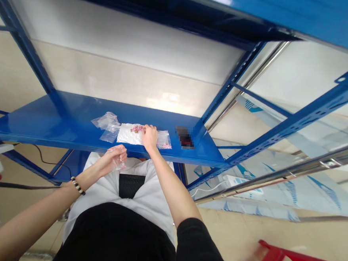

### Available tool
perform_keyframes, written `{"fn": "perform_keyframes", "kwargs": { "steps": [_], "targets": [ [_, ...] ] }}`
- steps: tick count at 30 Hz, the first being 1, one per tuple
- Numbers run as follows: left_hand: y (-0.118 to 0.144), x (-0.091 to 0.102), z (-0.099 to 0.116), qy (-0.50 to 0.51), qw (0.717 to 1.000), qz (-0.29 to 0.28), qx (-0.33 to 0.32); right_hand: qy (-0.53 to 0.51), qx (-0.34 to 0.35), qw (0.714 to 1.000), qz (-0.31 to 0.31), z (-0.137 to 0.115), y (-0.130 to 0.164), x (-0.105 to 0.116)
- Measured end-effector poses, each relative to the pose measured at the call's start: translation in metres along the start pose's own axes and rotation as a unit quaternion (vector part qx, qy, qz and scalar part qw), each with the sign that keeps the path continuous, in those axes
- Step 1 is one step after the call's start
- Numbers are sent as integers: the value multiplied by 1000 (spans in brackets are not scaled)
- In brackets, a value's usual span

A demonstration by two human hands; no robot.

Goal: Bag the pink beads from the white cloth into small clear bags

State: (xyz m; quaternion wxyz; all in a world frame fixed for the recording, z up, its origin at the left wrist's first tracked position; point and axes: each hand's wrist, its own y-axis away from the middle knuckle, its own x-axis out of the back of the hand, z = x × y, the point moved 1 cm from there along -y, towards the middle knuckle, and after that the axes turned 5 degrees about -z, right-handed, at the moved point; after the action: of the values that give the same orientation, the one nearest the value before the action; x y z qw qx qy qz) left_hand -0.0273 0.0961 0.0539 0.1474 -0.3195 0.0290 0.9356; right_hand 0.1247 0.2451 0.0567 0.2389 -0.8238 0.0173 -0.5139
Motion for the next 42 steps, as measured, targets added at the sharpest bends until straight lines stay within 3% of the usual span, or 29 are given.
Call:
{"fn": "perform_keyframes", "kwargs": {
  "steps": [13, 21, 30, 33, 37, 42],
  "targets": [
    [4, -11, 6, 34, 998, 4, -48, 12, -25, 1000, -8, 1, -2, -4],
    [8, -11, 4, 23, 999, 7, -34, 17, -29, 999, 13, 0, -1, -2],
    [4, -8, 0, 10, 999, 14, -30, -67, 25, 995, 74, -19, 3, 24],
    [8, -11, -3, 7, 1000, 11, -18, -143, 74, 983, 91, -38, 19, 41],
    [10, -14, -8, -15, 1000, -13, 9, -232, 128, 962, 64, -60, 65, 64],
    [8, -17, -14, -57, 998, -28, 11, -291, 88, 951, 52, -51, 126, 74]
  ]
}}
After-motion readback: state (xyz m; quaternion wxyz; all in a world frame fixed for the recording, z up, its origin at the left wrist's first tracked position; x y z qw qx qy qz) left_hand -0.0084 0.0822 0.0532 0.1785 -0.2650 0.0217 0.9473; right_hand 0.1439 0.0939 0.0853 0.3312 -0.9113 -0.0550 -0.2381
